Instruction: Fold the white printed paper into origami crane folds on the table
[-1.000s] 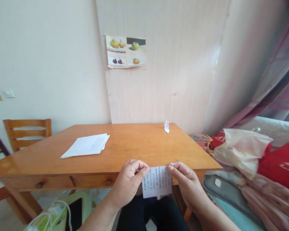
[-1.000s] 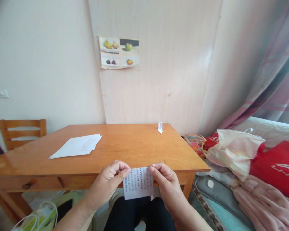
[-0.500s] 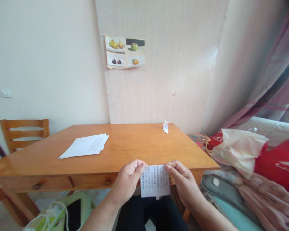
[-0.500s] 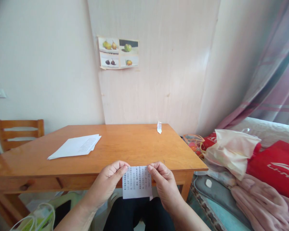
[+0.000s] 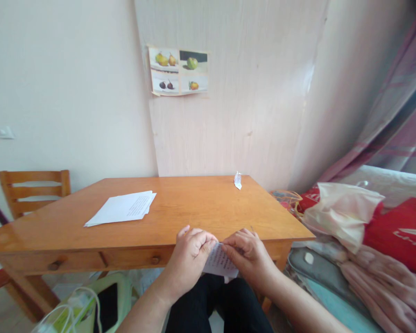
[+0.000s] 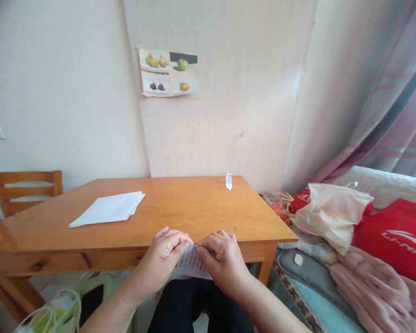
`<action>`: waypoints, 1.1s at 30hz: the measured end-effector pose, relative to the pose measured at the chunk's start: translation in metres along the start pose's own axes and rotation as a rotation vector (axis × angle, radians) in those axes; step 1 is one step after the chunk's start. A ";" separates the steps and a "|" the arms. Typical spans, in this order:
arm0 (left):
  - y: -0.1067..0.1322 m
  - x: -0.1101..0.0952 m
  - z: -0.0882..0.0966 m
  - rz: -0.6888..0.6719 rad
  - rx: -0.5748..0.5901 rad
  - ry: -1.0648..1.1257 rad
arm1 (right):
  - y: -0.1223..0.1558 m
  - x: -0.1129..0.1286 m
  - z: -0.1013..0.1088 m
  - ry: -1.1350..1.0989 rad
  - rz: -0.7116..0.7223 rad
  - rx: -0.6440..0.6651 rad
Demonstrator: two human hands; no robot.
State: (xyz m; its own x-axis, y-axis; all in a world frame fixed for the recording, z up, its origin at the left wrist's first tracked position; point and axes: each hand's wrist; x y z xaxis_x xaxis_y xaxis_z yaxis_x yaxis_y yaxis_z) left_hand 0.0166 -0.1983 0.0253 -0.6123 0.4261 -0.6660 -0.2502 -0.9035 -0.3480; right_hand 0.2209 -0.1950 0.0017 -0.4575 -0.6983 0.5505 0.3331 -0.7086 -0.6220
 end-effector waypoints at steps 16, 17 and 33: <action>0.000 0.006 -0.004 0.156 0.110 0.475 | 0.003 0.004 0.001 -0.085 -0.055 -0.026; 0.000 0.007 -0.002 0.171 0.113 0.505 | 0.003 0.003 0.002 -0.099 -0.070 -0.028; -0.002 0.013 0.005 0.327 0.129 0.766 | 0.006 -0.014 0.005 -0.627 -0.339 -0.057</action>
Point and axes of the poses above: each hand's wrist, its own y-axis away from the middle knuckle, its own z-axis out of the back of the hand, x = y × z, and after that the axes turned 8 degrees about z, right-handed
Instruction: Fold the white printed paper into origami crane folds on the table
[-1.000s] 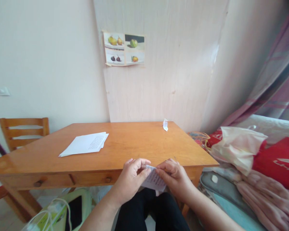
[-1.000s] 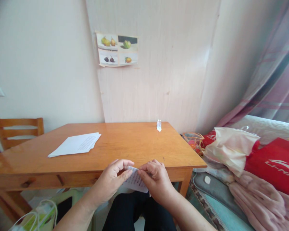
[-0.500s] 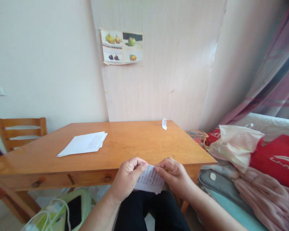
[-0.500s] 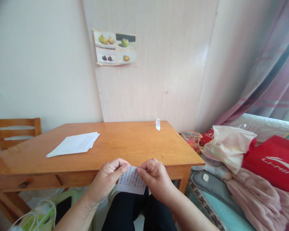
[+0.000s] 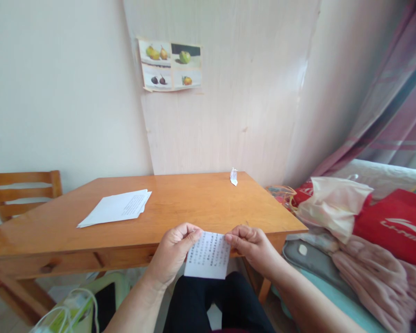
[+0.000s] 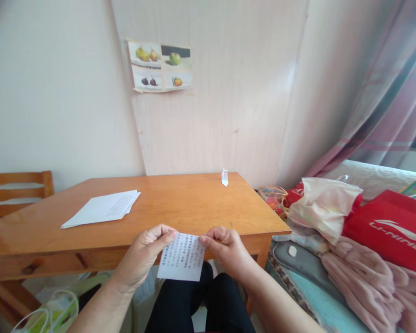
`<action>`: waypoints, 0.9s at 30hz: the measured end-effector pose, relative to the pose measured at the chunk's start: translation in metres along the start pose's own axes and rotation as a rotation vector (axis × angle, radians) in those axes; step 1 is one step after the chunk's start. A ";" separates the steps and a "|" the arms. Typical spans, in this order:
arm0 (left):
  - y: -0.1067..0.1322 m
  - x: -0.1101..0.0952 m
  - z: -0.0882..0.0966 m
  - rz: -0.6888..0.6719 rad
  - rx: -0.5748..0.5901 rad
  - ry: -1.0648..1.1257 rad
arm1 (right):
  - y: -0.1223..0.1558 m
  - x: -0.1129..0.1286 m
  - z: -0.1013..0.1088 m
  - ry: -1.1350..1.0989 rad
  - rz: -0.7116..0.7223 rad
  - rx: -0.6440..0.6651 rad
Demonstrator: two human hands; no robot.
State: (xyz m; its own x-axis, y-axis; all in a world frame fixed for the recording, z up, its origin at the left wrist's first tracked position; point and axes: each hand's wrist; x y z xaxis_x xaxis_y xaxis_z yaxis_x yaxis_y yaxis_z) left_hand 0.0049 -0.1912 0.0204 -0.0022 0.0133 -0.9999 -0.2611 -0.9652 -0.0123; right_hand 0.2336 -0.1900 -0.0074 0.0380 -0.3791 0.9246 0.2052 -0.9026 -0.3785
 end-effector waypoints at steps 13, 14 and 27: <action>-0.005 0.011 -0.003 -0.016 -0.115 0.063 | 0.001 -0.013 -0.005 0.035 0.033 -0.061; -0.005 0.012 -0.004 -0.012 -0.114 0.073 | 0.000 -0.013 -0.006 0.038 0.027 -0.075; -0.008 0.021 -0.004 -0.056 -0.249 0.055 | 0.001 -0.022 -0.016 0.077 0.034 -0.012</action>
Point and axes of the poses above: each hand's wrist, its own y-axis away from the middle knuckle, its own z-axis out of the back of the hand, x = y × z, and after that the axes turned 8 degrees about z, right-handed
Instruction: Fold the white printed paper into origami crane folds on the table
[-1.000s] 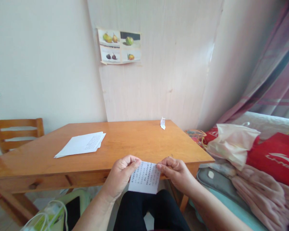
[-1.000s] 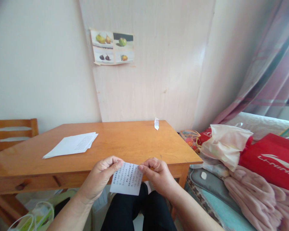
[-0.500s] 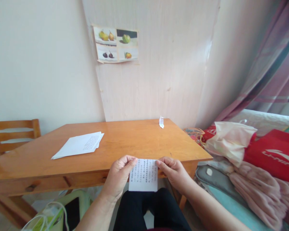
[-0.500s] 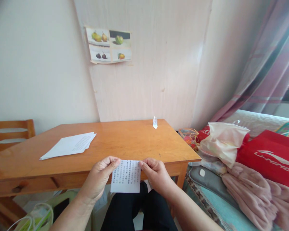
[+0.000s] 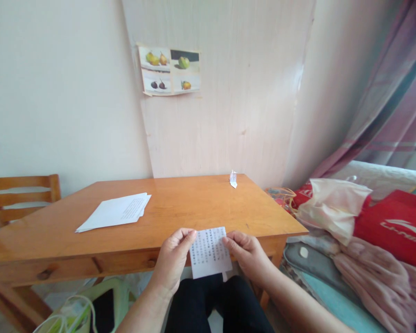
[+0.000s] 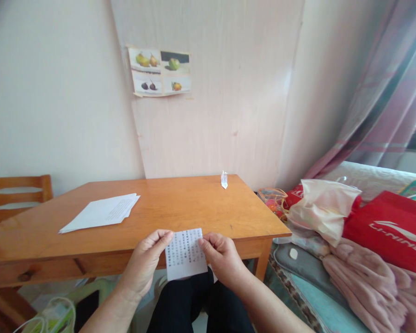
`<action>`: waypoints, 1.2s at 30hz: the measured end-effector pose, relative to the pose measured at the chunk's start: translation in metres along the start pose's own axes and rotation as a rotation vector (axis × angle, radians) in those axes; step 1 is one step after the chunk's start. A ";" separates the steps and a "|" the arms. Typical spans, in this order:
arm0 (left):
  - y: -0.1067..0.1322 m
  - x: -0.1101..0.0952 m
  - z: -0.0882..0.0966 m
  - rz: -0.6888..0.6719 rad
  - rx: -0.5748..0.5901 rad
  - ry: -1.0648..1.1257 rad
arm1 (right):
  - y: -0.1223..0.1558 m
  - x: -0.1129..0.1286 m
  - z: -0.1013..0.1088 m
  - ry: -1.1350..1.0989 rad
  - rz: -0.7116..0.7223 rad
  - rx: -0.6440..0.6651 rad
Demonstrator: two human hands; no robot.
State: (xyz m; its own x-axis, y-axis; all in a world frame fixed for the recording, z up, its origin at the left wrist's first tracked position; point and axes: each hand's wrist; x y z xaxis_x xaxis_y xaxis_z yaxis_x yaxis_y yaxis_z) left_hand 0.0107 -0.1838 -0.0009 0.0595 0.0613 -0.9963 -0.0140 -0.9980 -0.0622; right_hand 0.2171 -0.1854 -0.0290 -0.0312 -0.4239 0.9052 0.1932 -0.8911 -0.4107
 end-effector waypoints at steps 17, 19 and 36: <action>0.000 -0.022 -0.010 -0.339 0.110 -0.659 | -0.003 0.037 -0.001 0.466 0.211 0.280; 0.001 -0.022 -0.012 -0.339 0.090 -0.649 | -0.006 0.036 -0.002 0.430 0.195 0.248; -0.003 -0.026 -0.002 0.049 0.061 -0.185 | -0.005 0.037 0.008 0.462 0.131 0.200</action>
Point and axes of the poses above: each hand's wrist, its own y-axis away from the middle knuckle, its own z-axis out of the back of the hand, x = y × z, and after that the axes turned 8 degrees about z, right-handed
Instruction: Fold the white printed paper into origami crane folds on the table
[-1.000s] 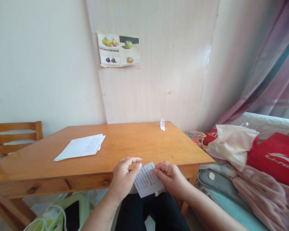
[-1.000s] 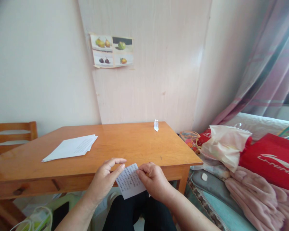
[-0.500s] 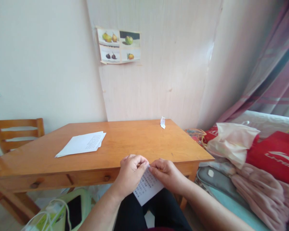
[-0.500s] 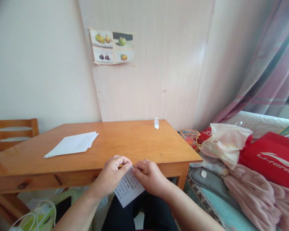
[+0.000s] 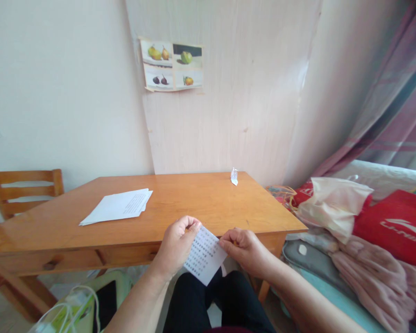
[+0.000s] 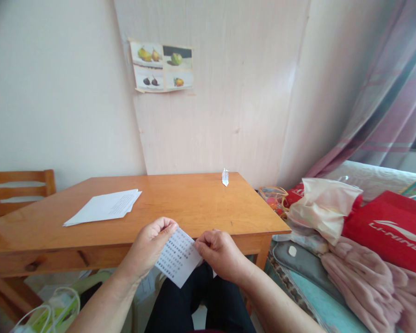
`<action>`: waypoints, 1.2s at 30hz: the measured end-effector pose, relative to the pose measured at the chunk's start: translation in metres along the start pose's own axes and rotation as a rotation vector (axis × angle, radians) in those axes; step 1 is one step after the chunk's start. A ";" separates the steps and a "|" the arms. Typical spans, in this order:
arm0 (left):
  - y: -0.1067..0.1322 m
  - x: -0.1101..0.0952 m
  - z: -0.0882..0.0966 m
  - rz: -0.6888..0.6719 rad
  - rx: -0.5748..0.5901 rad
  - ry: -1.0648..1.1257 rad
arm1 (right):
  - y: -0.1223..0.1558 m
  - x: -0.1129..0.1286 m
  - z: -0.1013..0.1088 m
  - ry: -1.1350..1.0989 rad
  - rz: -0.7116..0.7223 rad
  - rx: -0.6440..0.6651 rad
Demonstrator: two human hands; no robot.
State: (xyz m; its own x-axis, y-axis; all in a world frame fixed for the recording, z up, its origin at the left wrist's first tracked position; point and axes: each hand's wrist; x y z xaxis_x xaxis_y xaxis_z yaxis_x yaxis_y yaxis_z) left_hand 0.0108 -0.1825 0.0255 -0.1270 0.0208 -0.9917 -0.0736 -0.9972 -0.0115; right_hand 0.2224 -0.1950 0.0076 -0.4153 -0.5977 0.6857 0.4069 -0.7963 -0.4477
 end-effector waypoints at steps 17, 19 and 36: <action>0.005 -0.003 0.001 -0.153 -0.038 -0.171 | -0.005 0.001 -0.005 -0.129 0.012 -0.127; 0.007 -0.004 -0.005 -0.221 -0.033 -0.266 | -0.009 0.009 -0.010 -0.074 0.032 -0.093; 0.006 0.006 -0.003 -0.273 -0.023 -0.421 | -0.005 -0.009 -0.020 -0.320 -0.103 -0.185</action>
State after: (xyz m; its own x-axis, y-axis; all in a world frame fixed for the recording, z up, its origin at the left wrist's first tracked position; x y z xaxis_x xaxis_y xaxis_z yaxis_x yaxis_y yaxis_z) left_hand 0.0130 -0.1889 0.0191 -0.4947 0.3037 -0.8143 -0.1385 -0.9525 -0.2711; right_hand 0.2076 -0.1873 -0.0082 -0.1596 -0.4773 0.8641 0.2107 -0.8716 -0.4426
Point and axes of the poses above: each hand's wrist, its own y-axis away from the middle knuckle, its own z-axis out of the back of the hand, x = y × z, and after that the axes turned 8 degrees about z, right-handed
